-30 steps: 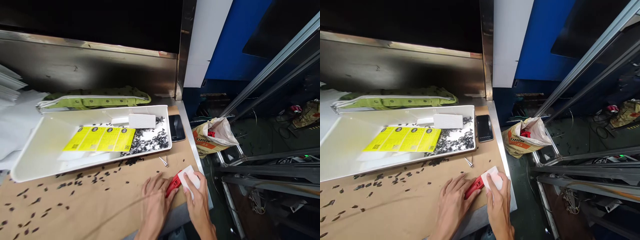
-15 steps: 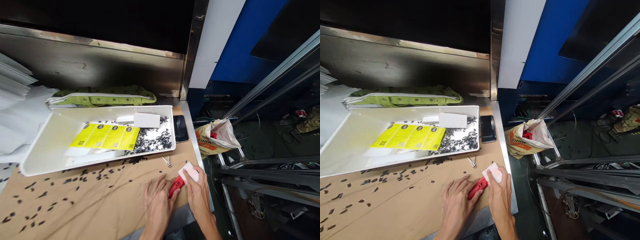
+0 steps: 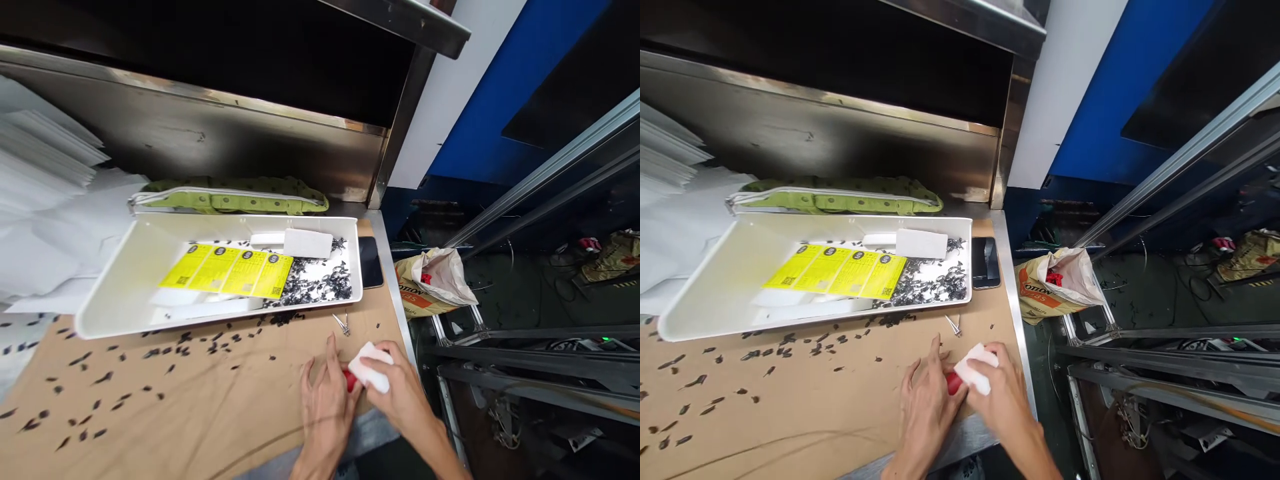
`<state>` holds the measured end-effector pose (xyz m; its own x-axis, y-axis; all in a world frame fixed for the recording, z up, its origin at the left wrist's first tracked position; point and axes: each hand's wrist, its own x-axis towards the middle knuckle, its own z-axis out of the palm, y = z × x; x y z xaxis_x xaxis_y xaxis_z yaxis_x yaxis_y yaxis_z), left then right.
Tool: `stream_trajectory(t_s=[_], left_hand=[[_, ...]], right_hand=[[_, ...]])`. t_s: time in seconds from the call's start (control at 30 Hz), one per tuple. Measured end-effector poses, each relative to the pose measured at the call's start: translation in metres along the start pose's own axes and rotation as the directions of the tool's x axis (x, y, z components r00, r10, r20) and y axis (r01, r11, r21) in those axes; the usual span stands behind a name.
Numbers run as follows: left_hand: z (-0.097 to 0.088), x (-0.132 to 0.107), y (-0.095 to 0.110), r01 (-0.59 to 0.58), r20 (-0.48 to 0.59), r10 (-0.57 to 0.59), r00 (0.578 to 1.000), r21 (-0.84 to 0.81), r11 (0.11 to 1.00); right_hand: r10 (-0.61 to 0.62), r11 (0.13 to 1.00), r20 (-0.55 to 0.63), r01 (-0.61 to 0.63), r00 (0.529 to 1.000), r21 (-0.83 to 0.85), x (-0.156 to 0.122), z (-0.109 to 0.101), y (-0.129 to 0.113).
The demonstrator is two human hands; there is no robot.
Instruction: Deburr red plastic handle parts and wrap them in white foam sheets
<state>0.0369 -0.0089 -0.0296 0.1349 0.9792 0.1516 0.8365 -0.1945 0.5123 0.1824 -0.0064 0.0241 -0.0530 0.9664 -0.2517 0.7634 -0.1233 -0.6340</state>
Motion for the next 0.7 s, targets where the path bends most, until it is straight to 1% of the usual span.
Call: stream_trajectory(t_s=[0.1,0.2,0.33,0.47,0.53,0.6,0.7], left_hand=[[-0.001,0.0,0.002,0.01,-0.005,-0.01,1.0,0.009,1.0],[-0.002,0.001,0.003,0.017,0.013,-0.017,1.0,0.033,0.999],[-0.005,0.002,0.005,0.028,0.058,-0.028,0.998,0.005,1.0],[-0.008,0.005,0.009,0.053,0.093,-0.051,0.994,-0.02,0.998],[-0.011,0.007,0.01,0.084,0.128,-0.078,0.989,-0.047,0.995],[-0.016,0.009,0.011,0.107,0.18,-0.098,0.979,-0.039,0.994],[-0.022,0.012,0.012,0.078,0.258,-0.075,0.963,-0.002,0.997]], right_hand=[[0.012,0.997,0.04,-0.009,0.999,-0.074,0.002,-0.005,-0.006],[-0.058,0.989,0.08,0.068,0.995,-0.135,0.006,-0.01,-0.006],[-0.062,0.967,0.013,0.064,0.998,-0.246,0.011,-0.016,0.001],[-0.116,0.971,0.014,0.116,0.993,-0.21,0.012,-0.015,0.006],[-0.113,0.974,-0.039,0.103,0.993,-0.201,0.011,-0.012,0.01],[-0.097,0.975,-0.104,0.073,0.99,-0.211,0.007,-0.007,0.015],[-0.091,0.983,-0.214,0.053,0.973,-0.177,-0.004,0.008,0.024]])
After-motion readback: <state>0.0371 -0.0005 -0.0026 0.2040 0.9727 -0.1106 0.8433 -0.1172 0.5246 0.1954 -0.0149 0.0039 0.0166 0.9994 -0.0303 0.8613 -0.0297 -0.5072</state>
